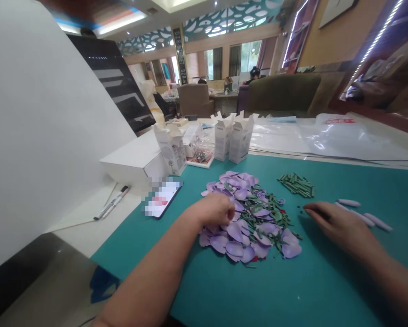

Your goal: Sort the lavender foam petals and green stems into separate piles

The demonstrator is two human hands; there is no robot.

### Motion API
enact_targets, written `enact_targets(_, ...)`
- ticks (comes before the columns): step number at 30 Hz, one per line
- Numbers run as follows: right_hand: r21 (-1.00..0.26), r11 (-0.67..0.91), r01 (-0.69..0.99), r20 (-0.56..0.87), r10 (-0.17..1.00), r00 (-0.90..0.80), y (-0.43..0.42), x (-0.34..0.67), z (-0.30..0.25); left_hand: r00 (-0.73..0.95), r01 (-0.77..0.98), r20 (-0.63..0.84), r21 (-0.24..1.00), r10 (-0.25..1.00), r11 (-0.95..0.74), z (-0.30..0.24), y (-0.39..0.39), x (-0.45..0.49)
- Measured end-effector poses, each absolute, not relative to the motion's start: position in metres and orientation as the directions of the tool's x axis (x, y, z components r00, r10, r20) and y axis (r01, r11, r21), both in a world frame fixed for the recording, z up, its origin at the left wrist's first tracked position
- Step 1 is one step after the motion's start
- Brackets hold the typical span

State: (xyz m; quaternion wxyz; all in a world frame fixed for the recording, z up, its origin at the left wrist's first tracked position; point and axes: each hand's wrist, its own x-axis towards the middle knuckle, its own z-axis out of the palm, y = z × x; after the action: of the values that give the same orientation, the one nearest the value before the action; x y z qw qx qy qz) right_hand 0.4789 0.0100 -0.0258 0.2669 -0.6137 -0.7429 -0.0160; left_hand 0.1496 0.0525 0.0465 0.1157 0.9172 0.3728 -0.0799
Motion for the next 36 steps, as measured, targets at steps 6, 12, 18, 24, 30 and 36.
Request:
enact_targets(6,-0.334,0.290,0.897,0.449,0.886,-0.119,0.008,0.474,-0.017,0.702,0.701,-0.225,0.049,0.676,-0.712,0.040,0.045,0.159)
enact_targets(12,-0.319,0.332,0.888,0.467,0.870,-0.157,0.006,0.467,-0.010,0.725,0.689,-0.133,0.148,0.676,-0.710,0.042,0.045,0.157)
enact_targets(18,-0.409,0.413,0.813,0.471,0.859,-0.200,-0.010,0.438,-0.009,0.747,0.528,-0.024,0.630,0.665,-0.570,0.053,0.038,0.165)
enact_targets(24,-0.394,0.588,0.706,0.447,0.794,-0.412,-0.031,0.402,0.006,0.773,0.383,-0.048,0.830,0.632,-0.405,0.047,0.030,0.181)
enact_targets(30,-0.423,0.556,0.715,0.449,0.814,-0.367,-0.031,0.395,0.006,0.791,0.429,-0.059,0.764,0.609,-0.483,0.051,0.034,0.174)
enact_targets(36,-0.463,0.394,0.793,0.404,0.891,-0.207,-0.016,0.414,-0.004,0.762,0.641,-0.189,0.349,0.619,-0.683,0.061,0.047,0.145)
